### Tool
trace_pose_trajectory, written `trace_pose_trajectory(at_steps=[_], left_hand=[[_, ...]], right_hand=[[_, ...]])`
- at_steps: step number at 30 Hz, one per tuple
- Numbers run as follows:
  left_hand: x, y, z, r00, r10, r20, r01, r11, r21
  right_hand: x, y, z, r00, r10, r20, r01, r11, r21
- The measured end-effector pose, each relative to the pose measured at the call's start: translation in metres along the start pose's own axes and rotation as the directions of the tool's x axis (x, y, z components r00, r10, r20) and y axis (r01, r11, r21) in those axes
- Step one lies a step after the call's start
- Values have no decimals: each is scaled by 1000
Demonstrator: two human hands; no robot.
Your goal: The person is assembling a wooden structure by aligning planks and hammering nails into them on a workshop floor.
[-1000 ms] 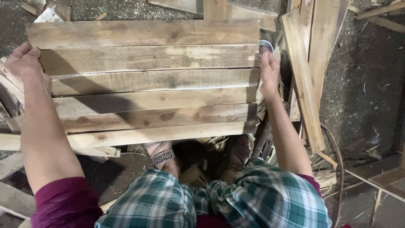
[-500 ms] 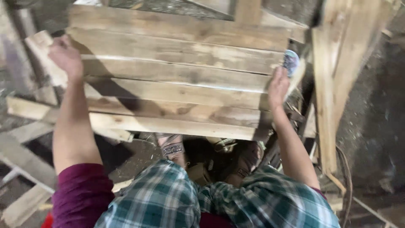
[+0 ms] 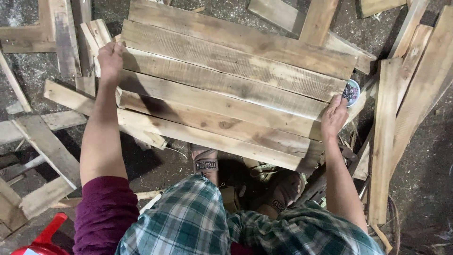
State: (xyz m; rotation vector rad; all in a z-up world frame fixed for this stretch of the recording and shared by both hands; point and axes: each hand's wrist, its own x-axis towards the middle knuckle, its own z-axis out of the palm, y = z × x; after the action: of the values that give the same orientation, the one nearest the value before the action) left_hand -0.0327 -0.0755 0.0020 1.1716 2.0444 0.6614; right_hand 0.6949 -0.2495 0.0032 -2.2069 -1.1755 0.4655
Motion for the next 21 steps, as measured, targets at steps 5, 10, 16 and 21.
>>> trace_pose_trajectory(at_steps=[5, 10, 16, 21], left_hand=[[-11, 9, 13, 979, 151, -140, -93, 930, 355], [-19, 11, 21, 923, 315, -220, -203, 886, 417], [3, -17, 35, 823, 496, -276, -232, 737, 634], [-6, -5, 30, 852, 410, -326, -171, 805, 568]], right_hand=[[-2, -11, -1, 999, -28, -44, 25, 997, -78], [-2, -7, 0, 999, 30, -33, -34, 990, -136], [-8, -22, -9, 999, -8, -37, 1, 981, -195], [-9, -21, -7, 994, -104, -41, 94, 975, -200]])
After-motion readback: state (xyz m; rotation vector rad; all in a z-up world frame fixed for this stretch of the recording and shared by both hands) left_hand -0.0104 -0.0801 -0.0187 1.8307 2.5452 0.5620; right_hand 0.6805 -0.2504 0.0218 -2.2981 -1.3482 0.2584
